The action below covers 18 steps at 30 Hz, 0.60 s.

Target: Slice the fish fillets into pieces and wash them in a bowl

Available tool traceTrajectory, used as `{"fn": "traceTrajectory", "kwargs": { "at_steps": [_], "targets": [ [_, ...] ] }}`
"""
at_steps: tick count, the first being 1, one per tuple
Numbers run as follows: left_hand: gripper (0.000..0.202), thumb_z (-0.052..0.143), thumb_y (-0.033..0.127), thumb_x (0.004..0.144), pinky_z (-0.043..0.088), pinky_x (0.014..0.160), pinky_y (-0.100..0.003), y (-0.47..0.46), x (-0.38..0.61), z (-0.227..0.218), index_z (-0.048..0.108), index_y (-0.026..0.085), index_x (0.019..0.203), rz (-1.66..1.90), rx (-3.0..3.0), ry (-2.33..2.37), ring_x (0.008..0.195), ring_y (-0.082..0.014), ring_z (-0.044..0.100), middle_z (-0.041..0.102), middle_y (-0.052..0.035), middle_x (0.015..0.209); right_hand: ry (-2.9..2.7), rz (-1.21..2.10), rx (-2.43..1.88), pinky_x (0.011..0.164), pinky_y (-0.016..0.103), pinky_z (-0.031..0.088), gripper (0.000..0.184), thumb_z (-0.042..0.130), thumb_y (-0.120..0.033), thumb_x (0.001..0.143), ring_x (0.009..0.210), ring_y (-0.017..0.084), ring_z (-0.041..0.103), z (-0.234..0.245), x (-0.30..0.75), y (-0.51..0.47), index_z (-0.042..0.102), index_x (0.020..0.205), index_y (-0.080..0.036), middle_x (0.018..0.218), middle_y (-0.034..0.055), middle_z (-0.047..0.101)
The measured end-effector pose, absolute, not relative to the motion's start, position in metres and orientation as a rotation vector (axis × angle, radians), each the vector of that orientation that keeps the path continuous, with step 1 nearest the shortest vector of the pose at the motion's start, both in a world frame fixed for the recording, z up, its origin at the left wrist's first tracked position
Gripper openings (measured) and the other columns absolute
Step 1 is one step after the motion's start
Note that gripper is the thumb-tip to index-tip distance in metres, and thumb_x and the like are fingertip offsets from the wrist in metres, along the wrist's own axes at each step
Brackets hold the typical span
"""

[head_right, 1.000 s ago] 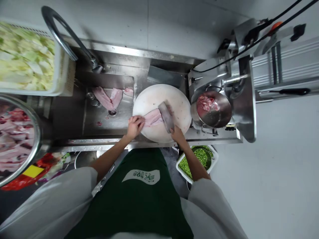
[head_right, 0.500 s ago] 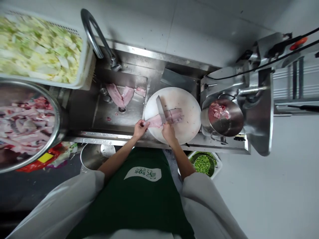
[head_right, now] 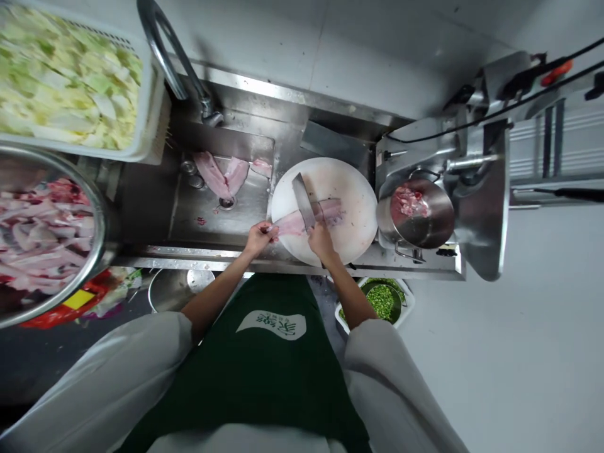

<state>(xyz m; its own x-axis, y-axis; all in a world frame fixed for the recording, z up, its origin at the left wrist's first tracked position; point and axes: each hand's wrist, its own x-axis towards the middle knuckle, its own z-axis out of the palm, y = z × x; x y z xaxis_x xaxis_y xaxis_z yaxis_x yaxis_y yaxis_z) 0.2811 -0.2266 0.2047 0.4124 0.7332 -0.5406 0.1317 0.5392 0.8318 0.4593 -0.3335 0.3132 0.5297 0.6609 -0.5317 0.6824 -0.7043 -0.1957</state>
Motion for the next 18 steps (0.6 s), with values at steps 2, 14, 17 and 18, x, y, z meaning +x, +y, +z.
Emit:
{"fn": "traceTrajectory", "kwargs": {
  "at_steps": [2, 14, 17, 18],
  "targets": [
    [0.045, 0.096, 0.045, 0.07, 0.044, 0.043, -0.022, -0.222, 0.275, 0.206, 0.062, 0.017, 0.08, 0.417, 0.92, 1.108, 0.049, -0.0148, 0.064, 0.067, -0.0005, 0.06, 1.175, -0.955, 2.695, 0.096, 0.035, 0.05, 0.033, 0.042, -0.023, 0.11, 0.115, 0.031, 0.07, 0.316, 0.463, -0.355, 0.062, 0.132, -0.008, 0.121, 0.0209, 0.074],
    [0.044, 0.1, 0.046, 0.066, 0.047, 0.045, -0.024, -0.221, 0.261, 0.21, 0.07, 0.014, 0.074, 0.464, 0.863, 1.096, 0.045, -0.0128, 0.058, 0.066, -0.0031, 0.055, 1.26, -0.621, 2.855, 0.081, 0.033, 0.05, 0.04, 0.03, -0.031, 0.115, 0.099, 0.03, 0.074, 0.361, 0.411, -0.356, 0.056, 0.136, -0.007, 0.102, 0.0203, 0.076],
    [0.042, 0.099, 0.043, 0.066, 0.046, 0.045, -0.023, -0.223, 0.262, 0.21, 0.07, 0.014, 0.073, 0.484, 0.85, 1.09, 0.045, -0.0121, 0.057, 0.065, -0.0027, 0.055, 1.26, -0.754, 2.789, 0.085, 0.031, 0.05, 0.034, 0.038, -0.024, 0.114, 0.106, 0.029, 0.074, 0.344, 0.397, -0.319, 0.058, 0.135, -0.007, 0.111, 0.0219, 0.076],
    [0.04, 0.098, 0.042, 0.067, 0.045, 0.045, -0.023, -0.223, 0.263, 0.21, 0.07, 0.014, 0.073, 0.49, 0.852, 1.093, 0.045, -0.0117, 0.056, 0.065, -0.0022, 0.054, 1.244, -0.814, 2.74, 0.086, 0.03, 0.05, 0.032, 0.04, -0.022, 0.113, 0.109, 0.028, 0.074, 0.338, 0.395, -0.316, 0.058, 0.135, -0.007, 0.114, 0.0219, 0.076]
  ]
}}
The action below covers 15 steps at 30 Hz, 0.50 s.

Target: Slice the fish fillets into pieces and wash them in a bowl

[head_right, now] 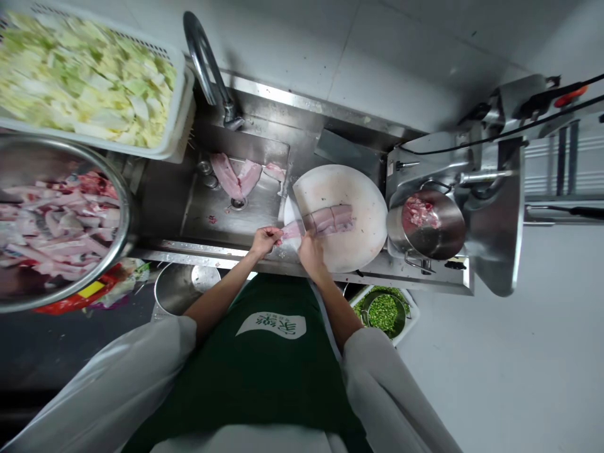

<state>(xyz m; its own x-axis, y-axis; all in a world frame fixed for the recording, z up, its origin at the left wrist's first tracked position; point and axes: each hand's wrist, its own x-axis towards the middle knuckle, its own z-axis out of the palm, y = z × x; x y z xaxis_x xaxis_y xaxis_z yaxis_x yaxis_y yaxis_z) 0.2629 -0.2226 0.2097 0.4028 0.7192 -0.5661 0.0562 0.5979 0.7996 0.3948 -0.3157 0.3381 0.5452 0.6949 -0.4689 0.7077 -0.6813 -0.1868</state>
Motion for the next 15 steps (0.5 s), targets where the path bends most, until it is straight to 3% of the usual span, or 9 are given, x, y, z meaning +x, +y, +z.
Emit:
{"fn": "traceTrajectory", "kwargs": {
  "at_steps": [3, 8, 15],
  "targets": [
    [0.034, 0.095, 0.037, 0.07, 0.043, 0.046, -0.022, -0.221, 0.265, 0.209, 0.07, 0.015, 0.071, 0.511, 0.872, 1.127, 0.044, -0.0107, 0.054, 0.062, -0.0005, 0.052, 1.222, -0.933, 2.618, 0.087, 0.029, 0.049, 0.029, 0.042, -0.02, 0.112, 0.113, 0.026, 0.072, 0.329, 0.395, -0.337, 0.058, 0.134, -0.009, 0.12, 0.0212, 0.075],
    [0.025, 0.089, 0.032, 0.072, 0.04, 0.045, -0.021, -0.217, 0.259, 0.21, 0.071, 0.014, 0.07, 0.526, 0.904, 1.195, 0.042, -0.01, 0.051, 0.06, 0.0006, 0.051, 1.11, -1.014, 2.498, 0.081, 0.03, 0.047, 0.028, 0.037, -0.021, 0.113, 0.103, 0.027, 0.074, 0.336, 0.394, -0.397, 0.057, 0.128, -0.009, 0.111, 0.0195, 0.076],
    [0.032, 0.089, 0.045, 0.075, 0.037, 0.043, -0.022, -0.203, 0.22, 0.244, 0.076, 0.016, 0.074, 0.295, 1.151, 0.809, 0.044, -0.0113, 0.05, 0.065, -0.0035, 0.059, 1.217, -0.941, 2.612, 0.091, 0.032, 0.048, 0.03, 0.043, -0.025, 0.113, 0.118, 0.03, 0.071, 0.33, 0.415, -0.332, 0.058, 0.134, -0.01, 0.124, 0.0212, 0.074]
  ]
}}
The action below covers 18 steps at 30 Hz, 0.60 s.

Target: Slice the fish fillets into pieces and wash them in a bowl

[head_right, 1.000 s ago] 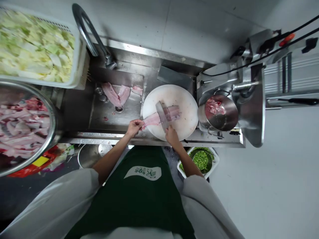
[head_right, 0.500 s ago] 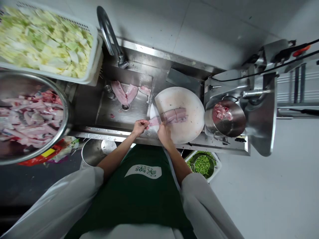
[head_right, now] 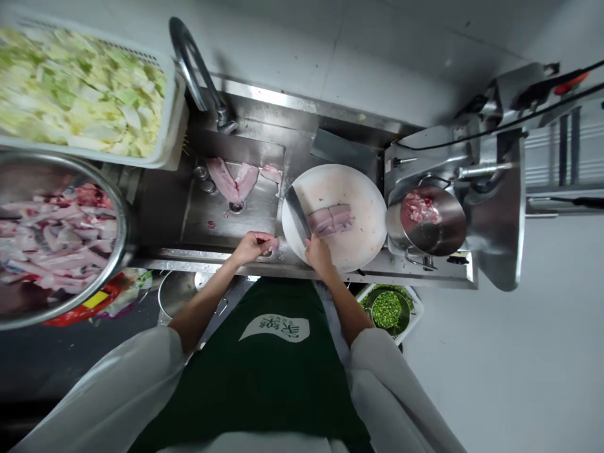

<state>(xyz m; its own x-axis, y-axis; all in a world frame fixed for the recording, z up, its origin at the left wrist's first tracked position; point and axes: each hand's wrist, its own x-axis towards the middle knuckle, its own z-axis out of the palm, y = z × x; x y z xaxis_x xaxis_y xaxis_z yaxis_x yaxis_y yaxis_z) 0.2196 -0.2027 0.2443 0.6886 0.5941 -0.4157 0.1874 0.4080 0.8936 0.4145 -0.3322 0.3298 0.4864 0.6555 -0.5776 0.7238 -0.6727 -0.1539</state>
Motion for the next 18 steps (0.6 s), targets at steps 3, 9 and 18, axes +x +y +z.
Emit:
{"fn": "traceTrajectory", "kwargs": {
  "at_steps": [3, 9, 18],
  "targets": [
    [0.024, 0.089, 0.038, 0.074, 0.037, 0.045, -0.022, -0.183, 0.242, 0.26, 0.08, 0.015, 0.077, 0.033, 1.247, 0.554, 0.047, -0.0124, 0.052, 0.067, -0.0044, 0.061, 1.159, -0.919, 2.64, 0.094, 0.034, 0.048, 0.032, 0.045, -0.029, 0.113, 0.117, 0.032, 0.071, 0.326, 0.437, -0.336, 0.059, 0.134, -0.009, 0.123, 0.0215, 0.074],
    [0.017, 0.088, 0.016, 0.053, 0.038, 0.048, -0.024, -0.134, 0.346, 0.256, 0.074, 0.02, 0.062, -0.065, 1.511, 0.437, 0.051, -0.0158, 0.054, 0.065, -0.0007, 0.06, 1.025, -0.848, 2.715, 0.094, 0.035, 0.047, 0.034, 0.041, -0.027, 0.113, 0.114, 0.032, 0.071, 0.324, 0.475, -0.383, 0.057, 0.136, -0.007, 0.119, 0.0225, 0.074],
    [0.012, 0.067, 0.032, 0.093, 0.051, 0.1, -0.042, -0.168, 0.306, 0.242, 0.071, 0.022, 0.089, 0.787, 1.905, 0.758, 0.099, -0.0277, 0.062, 0.066, -0.0111, 0.096, 0.994, -0.919, 2.748, 0.088, 0.034, 0.05, 0.033, 0.036, -0.024, 0.113, 0.105, 0.031, 0.075, 0.345, 0.428, -0.373, 0.056, 0.135, -0.008, 0.113, 0.0227, 0.076]
  ]
}}
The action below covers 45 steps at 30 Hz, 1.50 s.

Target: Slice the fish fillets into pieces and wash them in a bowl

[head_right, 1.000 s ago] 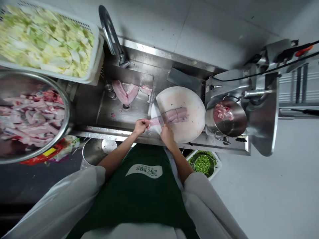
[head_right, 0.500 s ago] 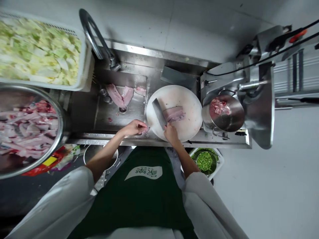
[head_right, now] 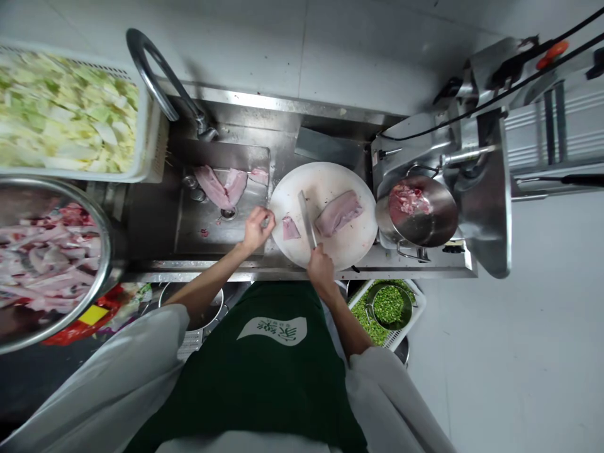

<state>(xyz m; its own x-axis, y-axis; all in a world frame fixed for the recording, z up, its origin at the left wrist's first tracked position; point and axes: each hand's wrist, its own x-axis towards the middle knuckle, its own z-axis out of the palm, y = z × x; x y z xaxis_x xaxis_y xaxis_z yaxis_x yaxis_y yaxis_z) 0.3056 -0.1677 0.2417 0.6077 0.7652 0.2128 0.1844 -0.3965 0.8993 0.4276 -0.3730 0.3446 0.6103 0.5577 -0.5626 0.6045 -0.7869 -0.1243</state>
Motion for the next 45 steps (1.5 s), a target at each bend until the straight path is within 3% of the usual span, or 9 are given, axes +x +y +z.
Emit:
{"fn": "traceTrajectory", "kwargs": {
  "at_steps": [6, 11, 19, 23, 28, 33, 37, 45],
  "targets": [
    [0.016, 0.062, 0.032, 0.097, 0.05, 0.1, -0.046, -0.204, 0.307, 0.213, 0.07, 0.024, 0.086, 0.528, 2.051, 0.407, 0.101, -0.0276, 0.061, 0.069, -0.0117, 0.101, 1.034, -1.065, 2.694, 0.085, 0.032, 0.051, 0.032, 0.034, -0.021, 0.113, 0.103, 0.029, 0.078, 0.339, 0.379, -0.365, 0.057, 0.134, -0.012, 0.111, 0.0195, 0.078],
    [0.017, 0.06, 0.032, 0.098, 0.05, 0.099, -0.046, -0.203, 0.313, 0.197, 0.072, 0.024, 0.088, 0.517, 2.006, 0.365, 0.1, -0.0279, 0.062, 0.069, -0.0119, 0.099, 0.988, -1.058, 2.662, 0.084, 0.031, 0.052, 0.031, 0.035, -0.017, 0.111, 0.104, 0.028, 0.077, 0.33, 0.382, -0.36, 0.058, 0.132, -0.011, 0.112, 0.0201, 0.078],
    [0.02, 0.058, 0.029, 0.101, 0.05, 0.107, -0.047, -0.201, 0.303, 0.197, 0.077, 0.024, 0.098, 0.434, 1.997, 0.312, 0.109, -0.0279, 0.064, 0.073, -0.0123, 0.108, 1.18, -0.881, 2.958, 0.09, 0.029, 0.051, 0.031, 0.049, -0.022, 0.109, 0.113, 0.026, 0.072, 0.298, 0.458, -0.217, 0.061, 0.133, -0.007, 0.121, 0.0207, 0.075],
    [0.011, 0.071, 0.028, 0.097, 0.048, 0.104, -0.046, -0.207, 0.299, 0.199, 0.079, 0.024, 0.102, 0.468, 2.104, 0.401, 0.113, -0.0282, 0.063, 0.074, -0.0107, 0.114, 1.22, -0.93, 2.997, 0.096, 0.029, 0.05, 0.032, 0.052, -0.025, 0.108, 0.118, 0.026, 0.07, 0.291, 0.488, -0.193, 0.062, 0.132, -0.006, 0.125, 0.0198, 0.075],
    [0.009, 0.071, 0.019, 0.095, 0.051, 0.1, -0.045, -0.217, 0.3, 0.193, 0.077, 0.021, 0.101, 0.579, 2.18, 0.49, 0.107, -0.0275, 0.064, 0.073, -0.0115, 0.112, 1.197, -0.801, 3.074, 0.103, 0.036, 0.049, 0.031, 0.048, -0.022, 0.108, 0.116, 0.029, 0.068, 0.292, 0.506, -0.21, 0.059, 0.132, -0.007, 0.124, 0.0215, 0.072],
    [0.033, 0.062, 0.006, 0.091, 0.055, 0.103, -0.045, -0.221, 0.306, 0.195, 0.075, 0.021, 0.118, 0.669, 2.188, 0.667, 0.113, -0.0276, 0.064, 0.067, -0.0131, 0.124, 1.076, -0.667, 3.222, 0.094, 0.042, 0.051, 0.03, 0.048, -0.026, 0.106, 0.106, 0.034, 0.067, 0.309, 0.517, -0.279, 0.058, 0.128, -0.009, 0.114, 0.0226, 0.072],
    [0.022, 0.071, 0.009, 0.088, 0.057, 0.103, -0.045, -0.213, 0.303, 0.2, 0.075, 0.023, 0.105, 0.592, 2.181, 0.65, 0.115, -0.0275, 0.063, 0.065, -0.011, 0.12, 0.942, -0.687, 3.17, 0.088, 0.04, 0.05, 0.032, 0.045, -0.027, 0.107, 0.101, 0.034, 0.069, 0.322, 0.502, -0.339, 0.06, 0.127, -0.008, 0.111, 0.0225, 0.073],
    [0.009, 0.068, 0.02, 0.099, 0.058, 0.078, -0.029, -0.214, 0.274, 0.203, 0.073, 0.017, 0.106, 0.615, 2.056, 0.665, 0.079, -0.0125, 0.062, 0.061, -0.0071, 0.109, 0.99, -1.004, 2.853, 0.083, 0.033, 0.046, 0.03, 0.04, -0.022, 0.112, 0.103, 0.03, 0.073, 0.333, 0.411, -0.367, 0.058, 0.131, -0.008, 0.109, 0.0203, 0.076]
  ]
}}
